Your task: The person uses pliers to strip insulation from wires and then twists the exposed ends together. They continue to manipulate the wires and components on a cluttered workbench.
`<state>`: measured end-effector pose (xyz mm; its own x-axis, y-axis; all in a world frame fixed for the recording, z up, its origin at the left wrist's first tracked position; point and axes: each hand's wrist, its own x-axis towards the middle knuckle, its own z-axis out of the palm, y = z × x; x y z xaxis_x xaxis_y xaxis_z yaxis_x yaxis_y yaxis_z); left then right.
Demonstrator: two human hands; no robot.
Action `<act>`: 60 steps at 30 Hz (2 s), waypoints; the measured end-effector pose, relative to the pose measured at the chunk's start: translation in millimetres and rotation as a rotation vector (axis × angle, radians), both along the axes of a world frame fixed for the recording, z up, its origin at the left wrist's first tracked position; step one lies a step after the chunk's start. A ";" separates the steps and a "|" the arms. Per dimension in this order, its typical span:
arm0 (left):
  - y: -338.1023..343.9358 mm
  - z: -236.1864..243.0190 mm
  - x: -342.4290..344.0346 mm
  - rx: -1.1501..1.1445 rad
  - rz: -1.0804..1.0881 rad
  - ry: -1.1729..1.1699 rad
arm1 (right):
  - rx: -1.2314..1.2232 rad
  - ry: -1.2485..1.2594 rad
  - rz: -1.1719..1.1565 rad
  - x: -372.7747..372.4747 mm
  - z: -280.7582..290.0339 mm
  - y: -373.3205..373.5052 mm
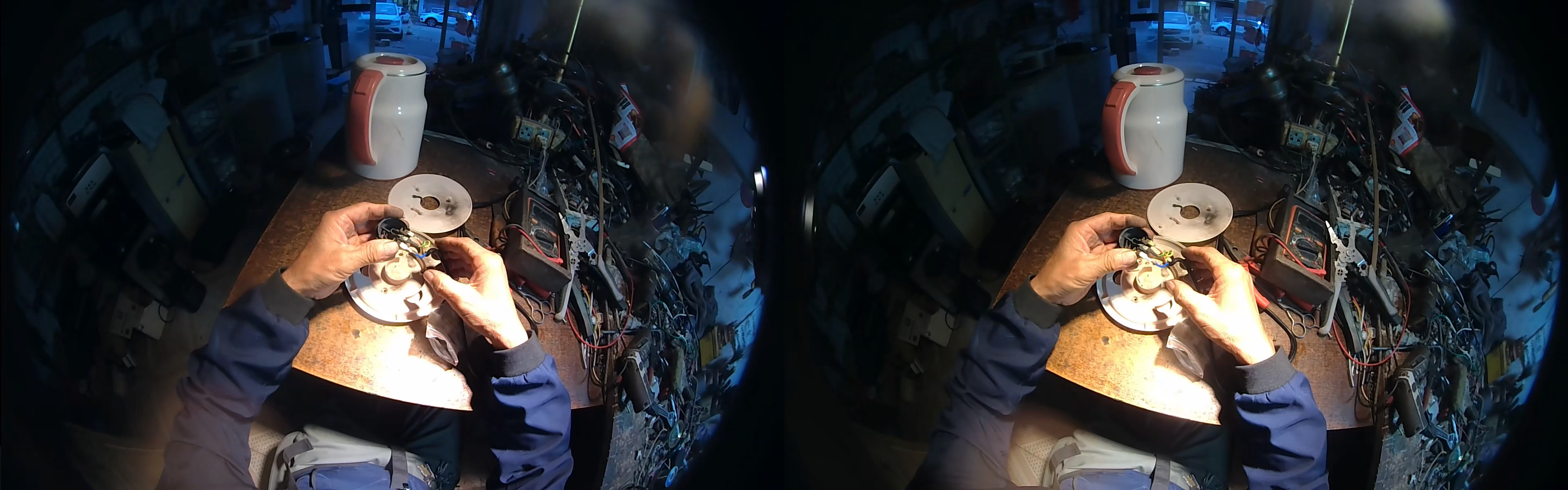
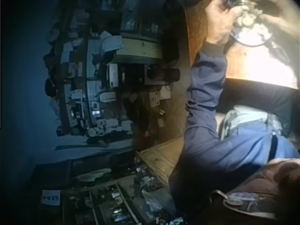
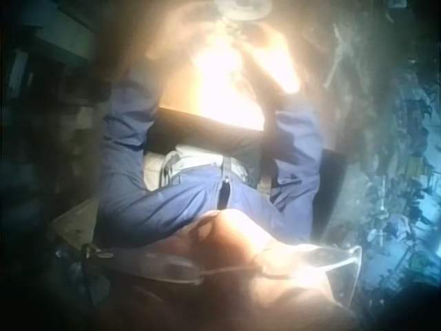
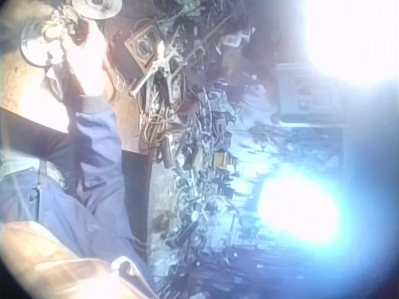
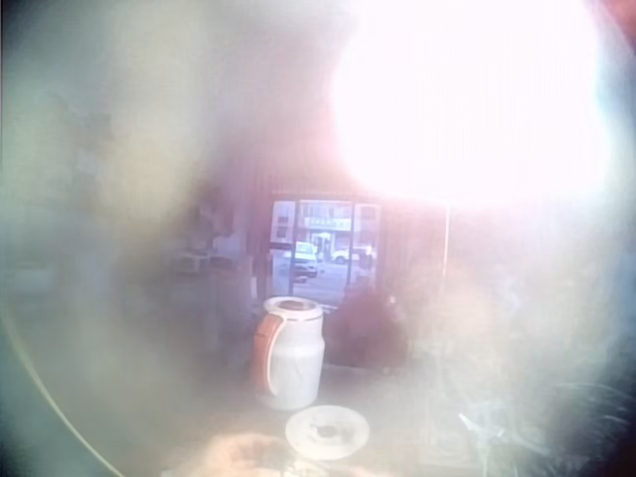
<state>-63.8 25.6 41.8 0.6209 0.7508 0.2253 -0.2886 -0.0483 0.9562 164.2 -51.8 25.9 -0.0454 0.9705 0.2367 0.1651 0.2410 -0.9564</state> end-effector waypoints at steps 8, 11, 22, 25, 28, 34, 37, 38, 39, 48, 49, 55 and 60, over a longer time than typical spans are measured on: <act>0.3 -2.3 2.4 0.039 0.010 -0.018 | 0.081 -0.009 0.005 -0.5 -9.1 3.1; 0.1 -2.5 1.8 0.034 0.053 -0.030 | 0.034 -0.097 -0.035 3.6 -11.4 3.6; 4.1 -4.2 1.8 0.116 0.159 0.055 | -0.023 -0.164 -0.072 -0.9 4.5 -5.7; 2.1 -3.6 2.4 0.141 0.148 0.036 | 0.039 -0.149 -0.138 4.5 -1.5 -0.3; 4.8 -6.9 2.1 0.299 0.237 0.065 | 0.001 -0.092 -0.108 9.2 -2.4 2.8; 9.8 0.4 -8.9 -0.059 0.062 0.291 | -0.038 0.063 -0.115 13.9 -7.9 6.2; 5.6 -0.6 -8.1 -0.056 0.037 0.277 | -0.020 0.077 -0.126 16.6 -8.0 7.4; 4.4 0.7 -7.7 -0.065 0.036 0.269 | -0.007 0.070 -0.130 17.0 -7.1 6.7; 3.3 2.7 -6.6 -0.095 0.073 0.263 | 0.006 0.063 -0.135 17.3 -6.6 6.1; 6.6 -6.3 -10.1 0.692 0.557 0.863 | 0.618 -0.490 -0.331 14.7 13.7 -4.0; 2.0 -2.7 -9.3 0.720 0.541 0.957 | 0.621 -0.500 -0.340 15.6 12.8 -3.1; -2.7 0.8 -11.6 0.659 0.554 1.171 | 0.631 -0.518 -0.364 17.3 12.3 -2.4; 2.9 1.9 -11.8 0.614 0.498 1.197 | 0.601 -0.527 -0.355 16.6 11.9 -2.1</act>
